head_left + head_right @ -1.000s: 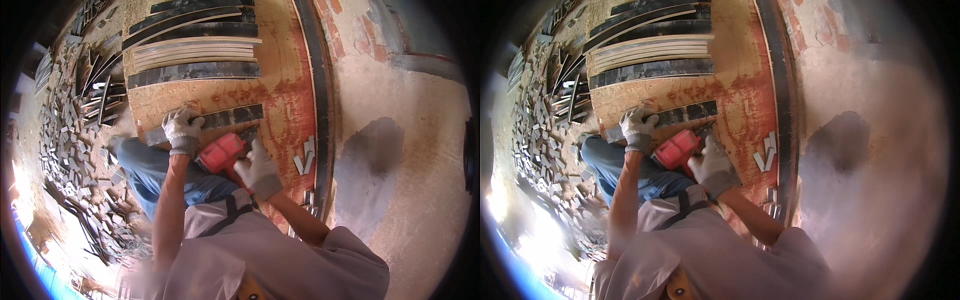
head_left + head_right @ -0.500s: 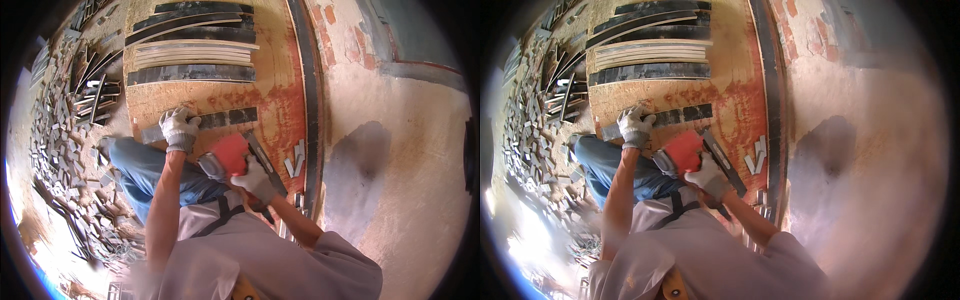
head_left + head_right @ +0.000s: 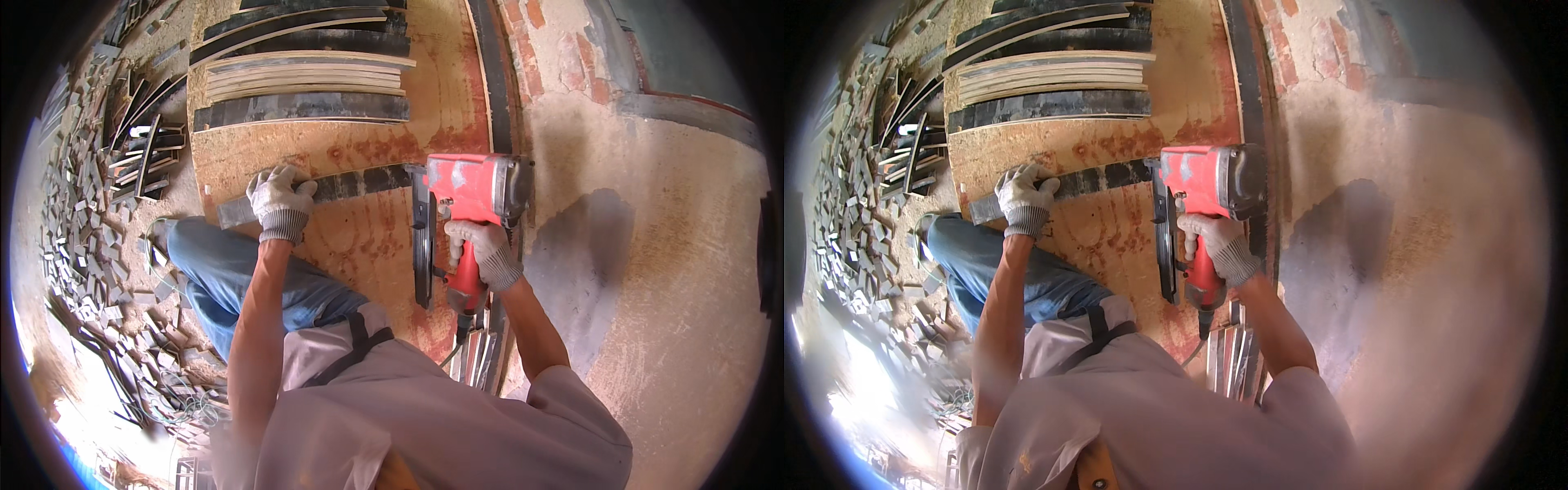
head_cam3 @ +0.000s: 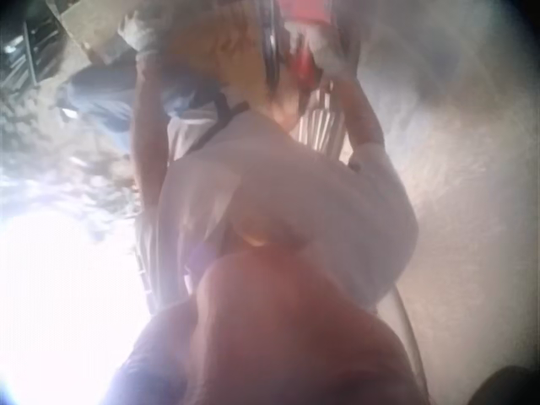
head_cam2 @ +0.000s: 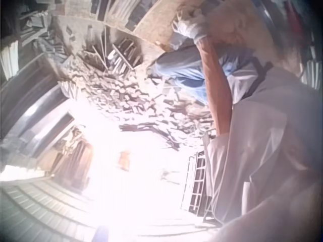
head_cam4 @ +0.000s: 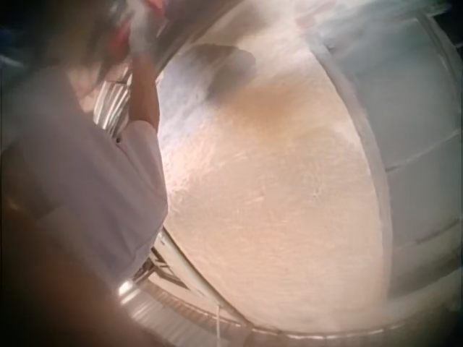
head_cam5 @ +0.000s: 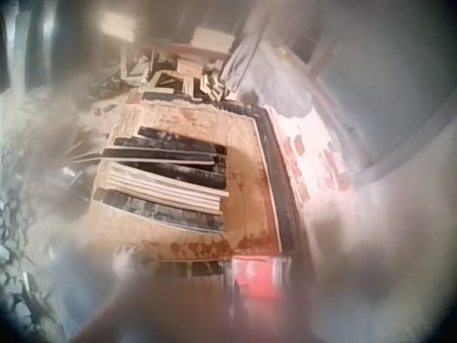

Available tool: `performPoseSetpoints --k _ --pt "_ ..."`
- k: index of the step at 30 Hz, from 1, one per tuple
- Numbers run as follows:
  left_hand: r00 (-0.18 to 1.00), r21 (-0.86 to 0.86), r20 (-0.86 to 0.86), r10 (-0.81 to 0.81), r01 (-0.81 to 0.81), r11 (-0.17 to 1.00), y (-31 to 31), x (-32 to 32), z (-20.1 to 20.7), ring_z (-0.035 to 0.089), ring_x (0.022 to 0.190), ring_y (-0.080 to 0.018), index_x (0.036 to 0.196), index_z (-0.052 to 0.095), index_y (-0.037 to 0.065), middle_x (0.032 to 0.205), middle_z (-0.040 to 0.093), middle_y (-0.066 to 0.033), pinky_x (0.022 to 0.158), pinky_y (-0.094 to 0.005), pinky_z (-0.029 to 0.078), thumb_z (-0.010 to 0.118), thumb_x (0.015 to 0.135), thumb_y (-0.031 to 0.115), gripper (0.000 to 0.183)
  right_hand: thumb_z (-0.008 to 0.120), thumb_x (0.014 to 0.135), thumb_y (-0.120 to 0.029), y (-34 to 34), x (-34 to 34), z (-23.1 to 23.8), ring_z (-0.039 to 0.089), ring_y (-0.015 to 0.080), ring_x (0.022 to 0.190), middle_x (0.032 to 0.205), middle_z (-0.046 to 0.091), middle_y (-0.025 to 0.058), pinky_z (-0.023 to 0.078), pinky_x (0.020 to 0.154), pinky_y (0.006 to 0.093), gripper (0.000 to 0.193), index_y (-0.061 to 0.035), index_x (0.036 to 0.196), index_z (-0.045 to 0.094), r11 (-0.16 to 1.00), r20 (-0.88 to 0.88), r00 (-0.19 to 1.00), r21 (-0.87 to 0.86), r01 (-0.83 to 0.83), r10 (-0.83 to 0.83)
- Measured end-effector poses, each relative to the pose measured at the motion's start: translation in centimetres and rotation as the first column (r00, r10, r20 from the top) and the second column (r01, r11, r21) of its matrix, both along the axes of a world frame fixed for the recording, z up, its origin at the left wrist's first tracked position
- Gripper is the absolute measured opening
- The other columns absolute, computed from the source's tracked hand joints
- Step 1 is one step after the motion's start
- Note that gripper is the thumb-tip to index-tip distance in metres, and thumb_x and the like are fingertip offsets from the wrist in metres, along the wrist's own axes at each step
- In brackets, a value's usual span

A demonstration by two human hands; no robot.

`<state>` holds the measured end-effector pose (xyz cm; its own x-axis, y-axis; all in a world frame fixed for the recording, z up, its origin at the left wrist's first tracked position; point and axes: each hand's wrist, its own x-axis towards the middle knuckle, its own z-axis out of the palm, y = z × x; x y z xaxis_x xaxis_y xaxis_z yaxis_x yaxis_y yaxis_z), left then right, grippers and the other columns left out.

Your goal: The person sits on the floor and installs thin wooden strips onto a subfloor using a red pneumatic nail gun. They repeatedly pick up strips, align them, and fasten them in place.

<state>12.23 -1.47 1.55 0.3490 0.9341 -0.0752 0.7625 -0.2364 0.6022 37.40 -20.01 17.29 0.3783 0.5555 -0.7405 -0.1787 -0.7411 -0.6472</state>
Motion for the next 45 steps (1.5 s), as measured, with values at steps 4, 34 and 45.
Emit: performPoseSetpoints --k 4,34,45 --pt "1.000 0.000 0.003 -0.002 0.002 1.000 0.1 0.1 0.1 0.062 0.095 -0.0245 0.075 0.072 0.017 0.085 0.069 -0.0011 0.101 -0.0409 0.037 0.077 0.068 0.027 0.013 0.065 0.088 -0.019 -0.2 0.5 -0.6 0.058 0.0199 0.053 0.061 0.058 0.0082 0.049 0.055 0.0325 0.027 -0.0036 0.068 0.059 1.000 0.020 1.000 -0.011 0.002 -0.002" --pt "1.000 -0.016 0.015 -0.013 0.013 1.000 0.1 -0.2 -0.1 0.062 0.096 -0.0254 0.080 0.075 0.017 0.087 0.070 -0.0017 0.104 -0.0420 0.035 0.076 0.071 0.030 0.016 0.063 0.091 -0.017 2.1 -1.8 -0.1 0.057 0.0163 0.049 0.057 0.060 0.0062 0.047 0.050 0.0302 0.021 -0.0013 0.076 0.064 0.997 -0.036 0.996 0.008 -0.080 0.080" --pt "1.000 0.001 -0.010 -0.011 0.011 1.000 0.0 -0.3 0.1 0.062 0.098 -0.0260 0.081 0.075 0.018 0.090 0.071 -0.0025 0.104 -0.0424 0.034 0.076 0.073 0.031 0.016 0.058 0.095 -0.017 2.7 -2.7 -0.2 0.060 0.0146 0.052 0.065 0.062 0.0049 0.049 0.054 0.0291 0.020 -0.0002 0.099 0.067 0.980 -0.041 0.979 0.018 -0.198 0.199"
